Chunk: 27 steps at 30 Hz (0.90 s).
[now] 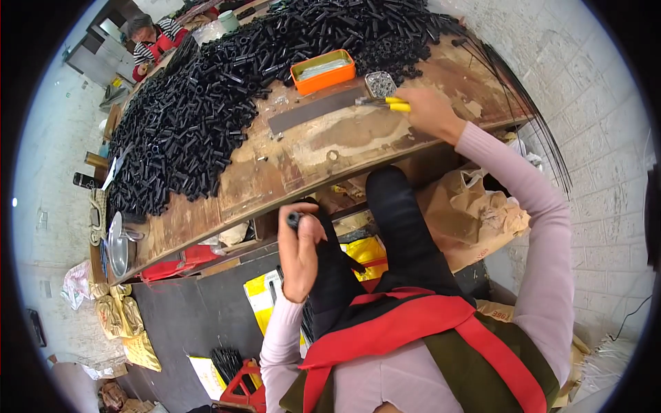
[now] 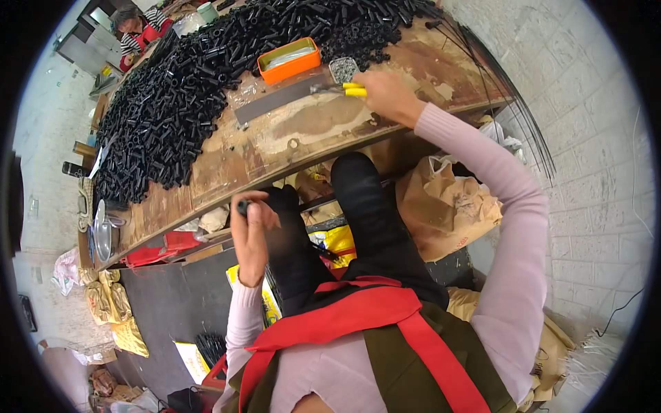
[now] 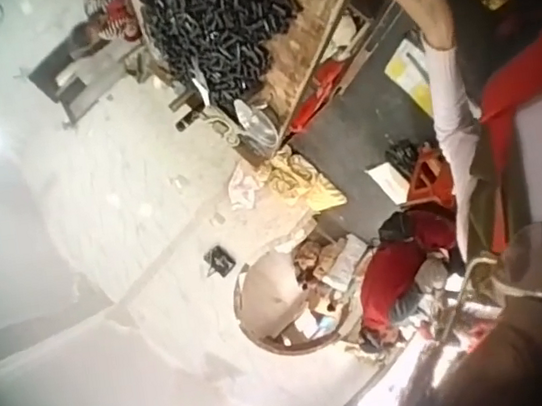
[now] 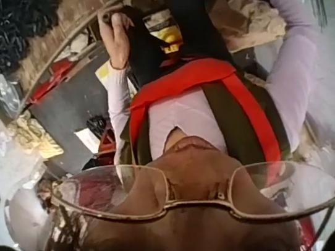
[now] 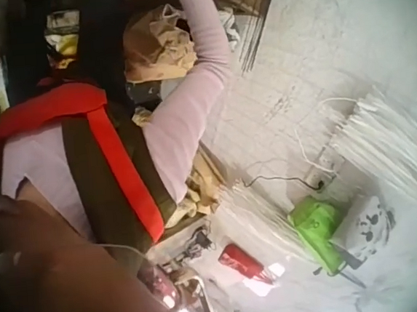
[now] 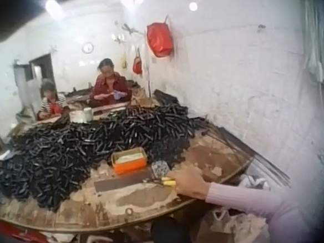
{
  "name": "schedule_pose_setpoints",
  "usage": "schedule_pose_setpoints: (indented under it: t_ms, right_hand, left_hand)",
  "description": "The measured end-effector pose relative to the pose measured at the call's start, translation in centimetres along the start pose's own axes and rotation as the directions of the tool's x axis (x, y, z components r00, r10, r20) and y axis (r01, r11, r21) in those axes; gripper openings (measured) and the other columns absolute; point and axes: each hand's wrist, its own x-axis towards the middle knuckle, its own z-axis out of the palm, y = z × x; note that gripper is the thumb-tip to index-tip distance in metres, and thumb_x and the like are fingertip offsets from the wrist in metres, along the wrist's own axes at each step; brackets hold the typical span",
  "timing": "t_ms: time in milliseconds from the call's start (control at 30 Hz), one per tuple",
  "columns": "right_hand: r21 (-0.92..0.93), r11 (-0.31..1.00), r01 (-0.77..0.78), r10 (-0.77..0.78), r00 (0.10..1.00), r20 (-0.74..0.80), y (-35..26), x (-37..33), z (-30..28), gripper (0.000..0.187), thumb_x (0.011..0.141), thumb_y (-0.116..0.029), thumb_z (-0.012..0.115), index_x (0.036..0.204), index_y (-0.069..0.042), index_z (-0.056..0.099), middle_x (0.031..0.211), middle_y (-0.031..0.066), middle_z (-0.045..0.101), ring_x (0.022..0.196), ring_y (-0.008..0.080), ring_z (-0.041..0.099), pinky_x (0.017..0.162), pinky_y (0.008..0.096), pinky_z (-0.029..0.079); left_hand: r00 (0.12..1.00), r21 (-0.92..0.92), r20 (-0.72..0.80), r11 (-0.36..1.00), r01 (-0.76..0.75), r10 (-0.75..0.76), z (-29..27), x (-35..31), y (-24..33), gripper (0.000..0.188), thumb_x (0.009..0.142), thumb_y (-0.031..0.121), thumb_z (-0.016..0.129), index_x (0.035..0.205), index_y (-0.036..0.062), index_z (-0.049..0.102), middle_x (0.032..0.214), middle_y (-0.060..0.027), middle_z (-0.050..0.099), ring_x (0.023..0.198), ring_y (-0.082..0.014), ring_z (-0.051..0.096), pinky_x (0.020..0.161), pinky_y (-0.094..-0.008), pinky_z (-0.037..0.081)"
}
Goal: Trimming and bundling black plastic components using hand tools at a production workbench.
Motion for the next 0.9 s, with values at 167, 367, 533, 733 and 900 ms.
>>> schedule_pose_setpoints:
  t_ms: [167, 367, 533, 733, 900]
  right_hand:
    - [-0.294, 0.956, -0.005, 0.034, 0.995, 0.091, 3.1, 4.9, 1.5, 0.019, 0.079, -0.010, 0.056, 0.095, -0.007, 0.066, 0.083, 0.0159, 0.068, 0.078, 0.0364, 0.066, 0.070, 0.0482, 0.051]
    - [-0.085, 0.993, -0.080, 0.087, 0.994, 0.073, 3.8, 7.2, 1.7, 0.021, 0.084, -0.023, 0.063, 0.097, -0.009, 0.069, 0.081, 0.0187, 0.067, 0.074, 0.0345, 0.065, 0.067, 0.0442, 0.050]
    - [0.287, 0.905, -0.315, 0.274, 0.946, 0.174, 4.5, 8.2, 1.1, 0.024, 0.085, -0.026, 0.069, 0.092, -0.003, 0.067, 0.069, 0.0073, 0.064, 0.059, 0.0150, 0.058, 0.057, 0.0301, 0.045]
    - [0.769, 0.485, -0.416, 0.353, 0.898, 0.263, 3.0, 6.2, 0.4, 0.021, 0.090, -0.022, 0.067, 0.099, -0.003, 0.066, 0.075, -0.0015, 0.060, 0.065, 0.0057, 0.054, 0.058, 0.0205, 0.042]
    - [0.818, 0.382, -0.429, 0.298, 0.896, 0.330, -5.0, 1.5, -1.8, 0.021, 0.089, -0.020, 0.068, 0.103, -0.004, 0.065, 0.082, 0.0010, 0.062, 0.070, 0.0079, 0.057, 0.063, 0.0208, 0.044]
  left_hand:
    - [0.988, 0.059, 0.145, 0.997, 0.050, -0.058, 1.0, 0.2, -0.4, 0.021, 0.102, 0.015, 0.043, 0.112, -0.0024, 0.048, 0.073, -0.0001, 0.042, 0.064, -0.0080, 0.038, 0.063, -0.0261, 0.042]
    - [0.990, 0.025, 0.126, 0.998, 0.065, -0.068, 0.7, 0.8, -0.2, 0.022, 0.103, 0.017, 0.043, 0.113, -0.0024, 0.048, 0.074, 0.0002, 0.041, 0.065, -0.0079, 0.038, 0.063, -0.0255, 0.041]
    - [0.991, 0.069, 0.119, 0.996, 0.052, -0.060, 1.3, -0.1, 0.5, 0.026, 0.103, 0.019, 0.044, 0.117, -0.0024, 0.047, 0.077, -0.0004, 0.042, 0.068, -0.0084, 0.039, 0.064, -0.0246, 0.039]
    - [0.951, 0.080, 0.297, 0.990, -0.113, 0.084, 1.7, -2.2, 2.3, 0.055, 0.103, 0.041, 0.035, 0.141, 0.0002, 0.037, 0.087, -0.0033, 0.045, 0.078, -0.0112, 0.040, 0.073, -0.0248, 0.035]
    - [0.969, 0.060, 0.229, 0.992, -0.109, 0.092, 1.2, -2.7, 2.3, 0.060, 0.103, 0.045, 0.035, 0.140, -0.0023, 0.040, 0.084, -0.0024, 0.045, 0.076, -0.0108, 0.040, 0.071, -0.0240, 0.035]
